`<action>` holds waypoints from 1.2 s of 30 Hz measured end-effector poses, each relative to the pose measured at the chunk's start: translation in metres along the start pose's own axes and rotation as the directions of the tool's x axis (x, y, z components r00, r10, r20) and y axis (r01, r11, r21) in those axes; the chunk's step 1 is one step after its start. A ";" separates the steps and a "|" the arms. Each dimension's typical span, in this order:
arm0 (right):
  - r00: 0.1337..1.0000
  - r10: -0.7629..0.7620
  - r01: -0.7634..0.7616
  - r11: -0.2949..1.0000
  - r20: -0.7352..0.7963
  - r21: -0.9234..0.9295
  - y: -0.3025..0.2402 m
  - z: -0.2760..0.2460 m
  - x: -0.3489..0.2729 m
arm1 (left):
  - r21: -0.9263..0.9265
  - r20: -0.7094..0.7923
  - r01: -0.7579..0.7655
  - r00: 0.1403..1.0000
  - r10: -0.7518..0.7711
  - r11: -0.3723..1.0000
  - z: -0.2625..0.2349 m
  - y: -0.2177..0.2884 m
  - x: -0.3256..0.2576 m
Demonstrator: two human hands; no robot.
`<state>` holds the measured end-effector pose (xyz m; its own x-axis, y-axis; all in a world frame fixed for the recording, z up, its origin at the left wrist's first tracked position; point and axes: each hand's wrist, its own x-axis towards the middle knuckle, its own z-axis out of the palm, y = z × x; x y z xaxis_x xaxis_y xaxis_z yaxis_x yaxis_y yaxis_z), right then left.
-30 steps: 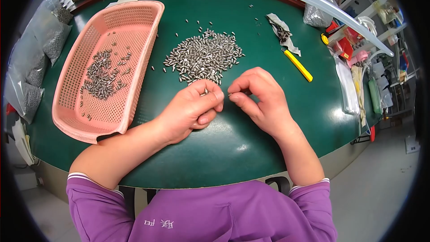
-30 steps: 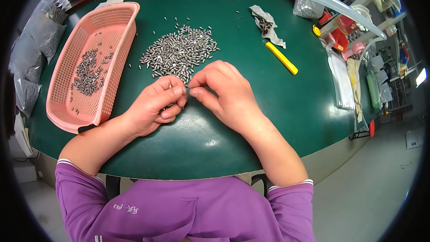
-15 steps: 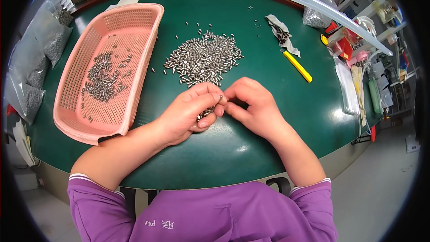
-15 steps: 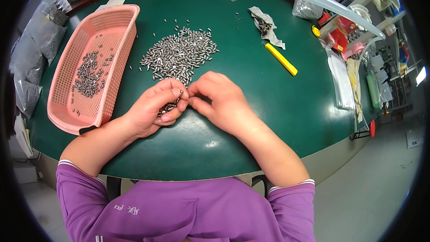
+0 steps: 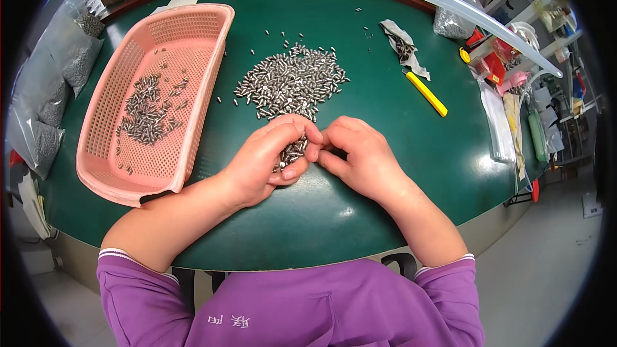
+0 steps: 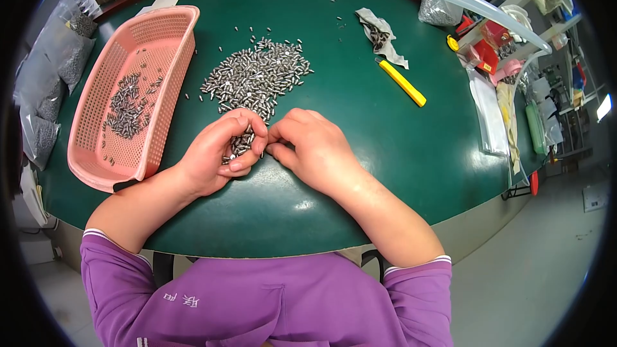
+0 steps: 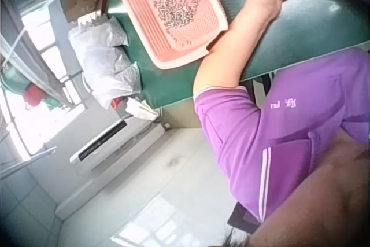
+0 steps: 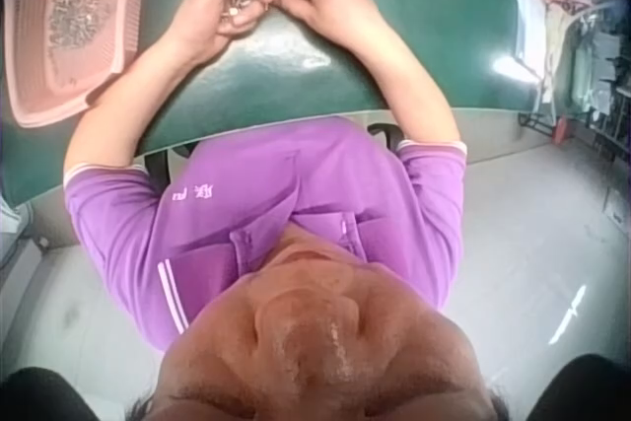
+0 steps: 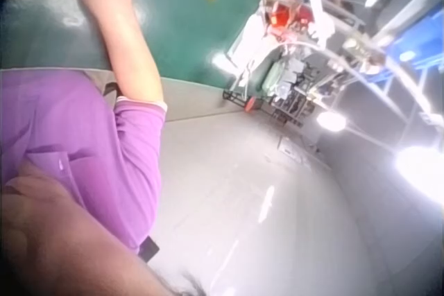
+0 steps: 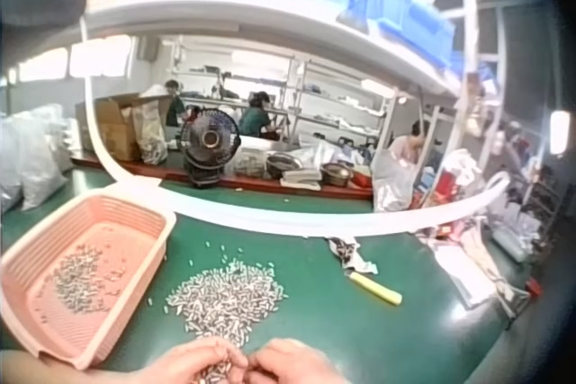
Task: The recorder is sorting and inspecting small metal pins or rivets on a green industrial workbench in a factory setting.
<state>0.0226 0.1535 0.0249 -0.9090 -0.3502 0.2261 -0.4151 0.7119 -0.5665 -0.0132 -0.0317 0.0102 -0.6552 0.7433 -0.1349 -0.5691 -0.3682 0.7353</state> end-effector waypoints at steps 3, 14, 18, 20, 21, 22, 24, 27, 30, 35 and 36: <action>0.999 0.045 -0.045 0.999 -0.008 -0.019 0.001 -0.002 -0.001 | 0.017 -0.006 0.009 1.000 -0.008 1.000 0.000 0.000 0.000; 0.983 0.174 -0.164 0.668 0.062 0.726 0.000 -0.003 0.000 | 0.088 -0.058 0.051 0.997 -0.046 0.995 0.006 -0.002 -0.002; 0.977 0.204 -0.174 0.600 0.061 0.781 -0.002 -0.001 0.000 | 0.082 -0.070 0.034 0.997 -0.029 0.996 0.006 -0.004 -0.001; 0.977 0.210 -0.159 0.588 0.040 0.793 0.000 -0.001 0.002 | 0.067 -0.053 0.038 0.998 -0.034 0.997 0.003 -0.003 -0.001; 0.967 0.252 -0.179 0.635 0.018 0.752 0.002 0.000 0.003 | 0.051 -0.037 0.040 0.999 -0.039 0.998 0.002 -0.003 0.000; 0.956 0.292 -0.202 0.678 -0.008 0.707 0.004 0.001 0.004 | 0.053 -0.037 0.040 0.999 -0.038 0.998 0.002 -0.003 -0.001; 0.974 0.219 -0.182 0.914 -0.063 0.362 0.009 0.003 0.002 | 0.055 -0.034 0.033 0.999 -0.031 0.998 0.002 -0.004 0.000; 0.997 0.071 -0.065 0.989 -0.039 0.130 0.007 0.003 0.000 | 0.047 -0.014 0.031 0.999 -0.030 0.998 0.002 -0.002 0.000; 1.000 0.002 -0.002 1.000 0.003 -0.007 0.000 0.003 -0.001 | 0.034 0.003 0.019 1.000 -0.020 0.999 0.001 -0.001 0.000; 0.999 -0.040 0.040 0.996 0.005 -0.078 0.002 0.002 0.000 | -0.005 -0.019 0.011 1.000 -0.011 1.000 0.004 -0.001 0.000; 0.999 -0.043 0.043 0.994 0.001 -0.102 0.002 0.001 0.000 | -0.008 -0.017 0.003 1.000 -0.003 1.000 0.004 -0.001 0.000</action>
<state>0.0222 0.1541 0.0230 -0.8902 -0.3811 0.2495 -0.4554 0.7547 -0.4722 -0.0108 -0.0297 0.0120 -0.6618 0.7349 -0.1484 -0.5751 -0.3706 0.7293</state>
